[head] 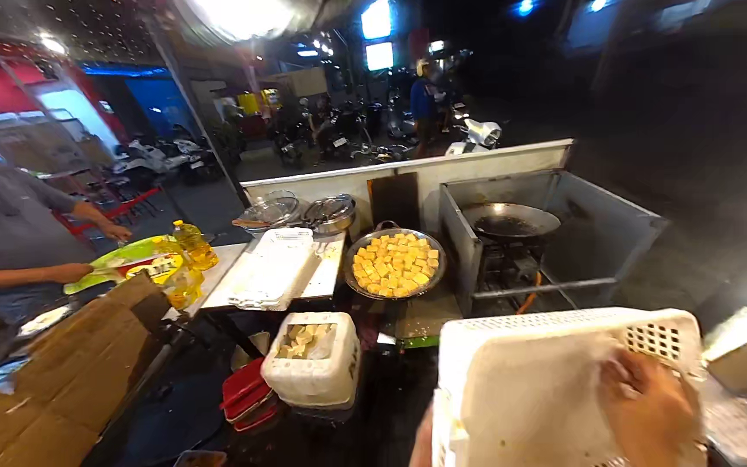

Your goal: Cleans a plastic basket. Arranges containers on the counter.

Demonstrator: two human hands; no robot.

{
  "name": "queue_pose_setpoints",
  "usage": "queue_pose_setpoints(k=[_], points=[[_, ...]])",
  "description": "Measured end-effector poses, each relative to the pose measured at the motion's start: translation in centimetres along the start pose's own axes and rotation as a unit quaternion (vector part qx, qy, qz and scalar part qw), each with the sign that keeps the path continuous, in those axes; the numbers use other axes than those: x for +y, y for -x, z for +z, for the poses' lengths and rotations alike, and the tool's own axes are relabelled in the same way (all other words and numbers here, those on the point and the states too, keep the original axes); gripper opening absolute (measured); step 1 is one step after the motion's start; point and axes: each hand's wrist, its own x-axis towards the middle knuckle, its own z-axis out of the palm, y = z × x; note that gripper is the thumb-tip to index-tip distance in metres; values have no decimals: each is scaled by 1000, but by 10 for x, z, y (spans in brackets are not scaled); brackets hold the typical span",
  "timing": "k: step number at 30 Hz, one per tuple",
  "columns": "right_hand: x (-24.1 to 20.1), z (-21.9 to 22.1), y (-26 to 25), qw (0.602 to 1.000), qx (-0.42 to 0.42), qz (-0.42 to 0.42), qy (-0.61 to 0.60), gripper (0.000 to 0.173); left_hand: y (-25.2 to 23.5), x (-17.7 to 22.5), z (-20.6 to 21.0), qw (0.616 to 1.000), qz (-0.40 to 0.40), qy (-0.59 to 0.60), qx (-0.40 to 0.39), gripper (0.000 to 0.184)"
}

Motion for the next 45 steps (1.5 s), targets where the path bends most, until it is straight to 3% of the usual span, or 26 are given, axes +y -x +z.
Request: queue_pose_setpoints(k=[2,5,7,9,11,12,16,17,19,21,23,27,32,38,42,45], points=[[-59,17,19,996,33,-58,-63,24,-3,-5,8,1000,-14,2,25,84],[-127,36,68,965,-116,-134,-191,11,-10,-5,15,997,-51,-14,60,86],[-104,28,52,968,-115,-134,-181,11,-14,1,13,995,-71,-4,73,87],[-56,2,8,991,-43,-107,-74,14,-11,7,10,993,-82,8,82,88],[-26,-16,-15,999,-9,-19,-28,16,-6,11,8,992,-97,17,79,90],[-30,-16,-10,999,-8,1,-37,16,-4,9,12,991,-106,19,81,91],[-120,23,63,971,-96,-92,-199,10,-9,-3,25,991,-107,11,82,86],[-124,22,60,970,-90,-112,-197,11,-11,-4,24,992,-97,15,73,82],[-102,3,15,984,0,-138,-116,13,-9,0,22,995,-86,31,48,82],[-76,-20,-28,991,76,-104,-40,14,-3,3,19,997,-61,51,14,88],[-82,-25,-29,994,68,-70,-44,16,0,1,21,998,-36,57,-14,89],[-124,-2,20,977,-42,-119,-171,15,-2,-2,20,999,-33,39,8,82],[-99,-26,-31,987,88,-123,-52,13,6,6,23,997,-34,62,-15,87],[-171,7,0,966,9,-195,-171,24,10,8,37,998,-53,38,7,79],[-136,-9,-14,975,46,-196,-92,18,15,7,30,998,-40,51,24,79],[-73,-37,-26,993,85,-78,17,21,16,13,15,998,-20,51,20,83]])
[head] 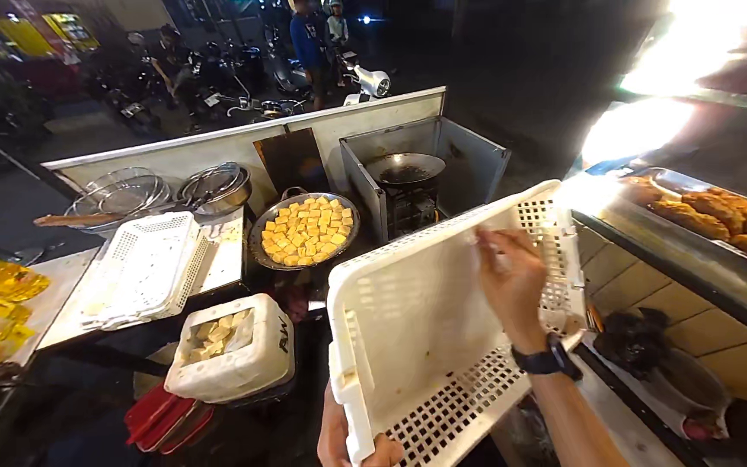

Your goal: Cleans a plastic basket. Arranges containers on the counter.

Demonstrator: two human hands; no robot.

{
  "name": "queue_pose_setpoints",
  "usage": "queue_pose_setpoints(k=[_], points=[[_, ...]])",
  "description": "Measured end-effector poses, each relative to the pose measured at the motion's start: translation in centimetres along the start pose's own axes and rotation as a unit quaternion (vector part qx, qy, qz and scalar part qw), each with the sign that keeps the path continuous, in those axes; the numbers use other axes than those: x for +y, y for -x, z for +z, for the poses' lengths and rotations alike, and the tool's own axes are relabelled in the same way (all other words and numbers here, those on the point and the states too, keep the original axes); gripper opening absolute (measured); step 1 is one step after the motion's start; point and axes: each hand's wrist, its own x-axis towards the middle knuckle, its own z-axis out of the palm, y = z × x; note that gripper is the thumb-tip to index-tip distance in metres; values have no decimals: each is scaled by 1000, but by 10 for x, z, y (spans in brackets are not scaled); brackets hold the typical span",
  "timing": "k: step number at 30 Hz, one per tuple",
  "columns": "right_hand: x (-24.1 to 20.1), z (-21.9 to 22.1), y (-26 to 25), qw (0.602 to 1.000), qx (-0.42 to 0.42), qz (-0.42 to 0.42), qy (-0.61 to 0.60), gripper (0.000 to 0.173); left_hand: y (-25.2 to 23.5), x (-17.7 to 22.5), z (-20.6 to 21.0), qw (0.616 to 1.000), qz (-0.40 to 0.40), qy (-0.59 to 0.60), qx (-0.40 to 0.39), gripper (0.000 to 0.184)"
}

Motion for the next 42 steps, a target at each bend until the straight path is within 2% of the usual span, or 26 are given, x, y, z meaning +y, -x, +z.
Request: queue_pose_setpoints(k=[2,5,8,10,12,14,15,17,19,21,23,28,37,40,42], points=[[13,-4,2,998,1,56,17,22,-5,2,-3,999,-1,-9,-31,84],[-36,11,29,997,-25,-11,-78,18,-15,-8,5,998,-5,-32,-55,79],[-74,13,84,970,-164,-52,-174,21,-25,-15,5,999,4,-36,-31,78],[-64,7,109,941,-266,-72,-195,26,-28,-18,3,999,24,-34,-16,77],[-50,3,120,923,-330,-77,-179,25,-31,-19,2,995,67,-50,-55,73],[-34,-3,114,938,-317,-48,-131,22,-37,-18,4,988,109,-55,-97,69],[-25,-5,109,955,-278,-23,-98,21,-39,-14,4,988,113,-55,-92,70],[-6,-7,97,982,-183,21,-40,18,-36,-6,3,994,92,-44,-33,78],[-20,-5,92,988,-143,34,-47,19,-32,-8,7,996,86,-27,17,86],[-60,-2,99,976,-184,31,-111,20,-34,-14,14,993,112,-26,11,82],[-78,1,107,969,-194,23,-151,22,-34,-16,18,992,120,-28,5,79],[-73,-3,99,983,-121,29,-132,22,-25,-11,21,994,102,-12,33,83],[-75,4,101,980,-148,25,-134,27,-31,-13,24,995,86,0,55,90],[-75,12,107,976,-182,4,-119,33,-37,-19,22,993,87,-13,77,93],[-76,17,108,968,-222,-19,-116,29,-39,-23,19,993,88,-22,71,90]])
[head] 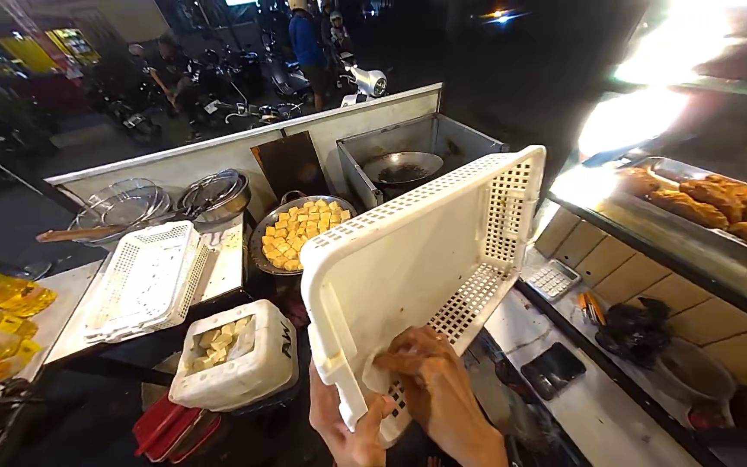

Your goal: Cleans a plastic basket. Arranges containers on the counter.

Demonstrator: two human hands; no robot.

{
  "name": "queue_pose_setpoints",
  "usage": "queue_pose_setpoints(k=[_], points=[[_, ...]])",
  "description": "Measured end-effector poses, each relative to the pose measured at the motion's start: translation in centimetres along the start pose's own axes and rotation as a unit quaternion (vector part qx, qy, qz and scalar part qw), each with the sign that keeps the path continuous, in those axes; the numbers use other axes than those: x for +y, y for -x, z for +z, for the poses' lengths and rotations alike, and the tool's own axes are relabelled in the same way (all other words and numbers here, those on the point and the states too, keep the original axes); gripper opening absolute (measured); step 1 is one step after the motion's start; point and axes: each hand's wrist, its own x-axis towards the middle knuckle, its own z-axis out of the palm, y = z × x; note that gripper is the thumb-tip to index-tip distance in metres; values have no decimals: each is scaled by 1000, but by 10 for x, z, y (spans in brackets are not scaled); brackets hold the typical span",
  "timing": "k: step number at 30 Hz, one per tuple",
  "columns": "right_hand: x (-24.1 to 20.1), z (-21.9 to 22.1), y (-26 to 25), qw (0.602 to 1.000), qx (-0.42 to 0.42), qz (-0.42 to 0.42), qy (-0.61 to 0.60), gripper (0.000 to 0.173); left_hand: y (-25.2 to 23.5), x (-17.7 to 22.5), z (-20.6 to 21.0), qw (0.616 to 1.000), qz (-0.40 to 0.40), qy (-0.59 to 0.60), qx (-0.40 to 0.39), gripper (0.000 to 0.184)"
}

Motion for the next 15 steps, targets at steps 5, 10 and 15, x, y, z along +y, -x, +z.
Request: queue_pose_setpoints(k=[5,10,15], points=[[-7,-8,-2,994,-54,13,-98,27,4,3,0,1000,-9,16,-16,86],[-12,-23,-12,998,32,-17,-53,30,7,15,3,994,-83,61,38,75],[-19,-29,-7,992,-93,-57,65,26,9,16,-3,993,-91,69,9,72]])
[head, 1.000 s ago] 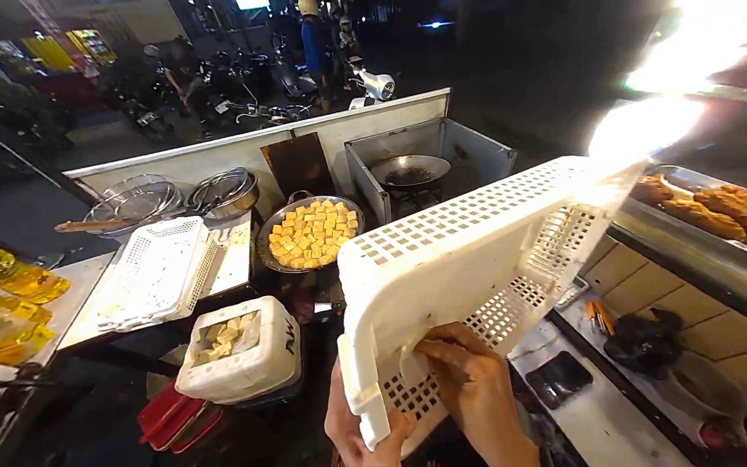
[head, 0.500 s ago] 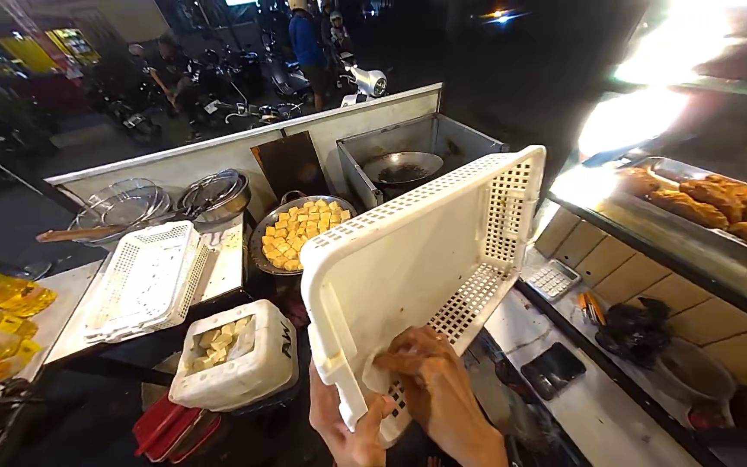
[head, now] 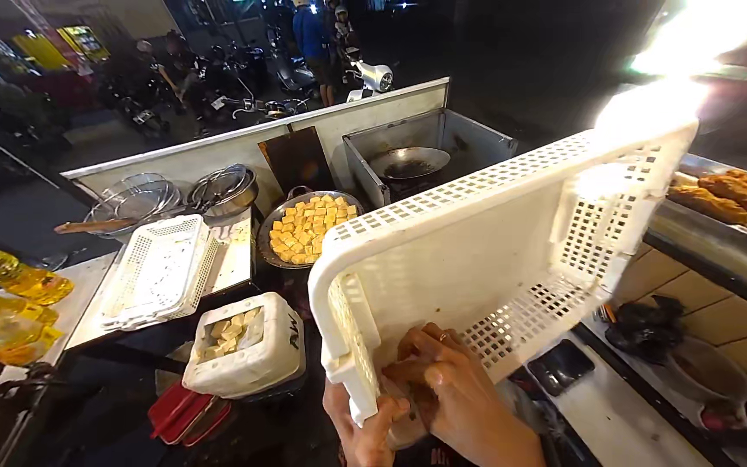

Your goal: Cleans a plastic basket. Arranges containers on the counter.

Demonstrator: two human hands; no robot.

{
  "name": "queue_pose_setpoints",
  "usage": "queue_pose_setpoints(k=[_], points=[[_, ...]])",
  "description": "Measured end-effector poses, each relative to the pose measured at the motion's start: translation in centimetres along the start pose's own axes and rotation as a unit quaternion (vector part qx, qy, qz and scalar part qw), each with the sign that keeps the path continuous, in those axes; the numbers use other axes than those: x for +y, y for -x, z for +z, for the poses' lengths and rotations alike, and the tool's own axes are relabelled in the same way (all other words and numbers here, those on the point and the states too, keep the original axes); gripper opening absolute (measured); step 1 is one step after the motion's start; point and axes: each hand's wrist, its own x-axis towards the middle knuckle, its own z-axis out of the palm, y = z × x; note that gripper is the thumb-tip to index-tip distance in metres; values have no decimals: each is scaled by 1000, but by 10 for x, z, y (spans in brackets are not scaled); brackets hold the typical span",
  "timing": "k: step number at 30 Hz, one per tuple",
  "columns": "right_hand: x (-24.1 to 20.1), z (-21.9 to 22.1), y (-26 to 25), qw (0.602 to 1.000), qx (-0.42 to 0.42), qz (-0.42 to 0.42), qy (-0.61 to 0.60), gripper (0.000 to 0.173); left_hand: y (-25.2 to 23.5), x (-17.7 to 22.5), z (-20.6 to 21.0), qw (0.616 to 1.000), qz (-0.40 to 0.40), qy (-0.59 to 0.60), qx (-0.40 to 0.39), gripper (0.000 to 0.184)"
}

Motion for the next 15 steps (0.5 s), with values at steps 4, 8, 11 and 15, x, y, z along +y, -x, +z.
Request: queue_pose_setpoints(k=[4,8,11,15], points=[[3,-2,-1,997,72,-22,-3,35,5,8,6,999,-42,12,20,67],[-3,-8,-1,999,-1,-15,38,26,-2,1,-4,999,18,4,-43,66],[2,-14,-2,999,2,-28,47,27,8,6,-2,998,24,-42,-39,70],[35,-27,7,1000,14,-9,8,24,12,7,-9,997,47,-43,-43,74]])
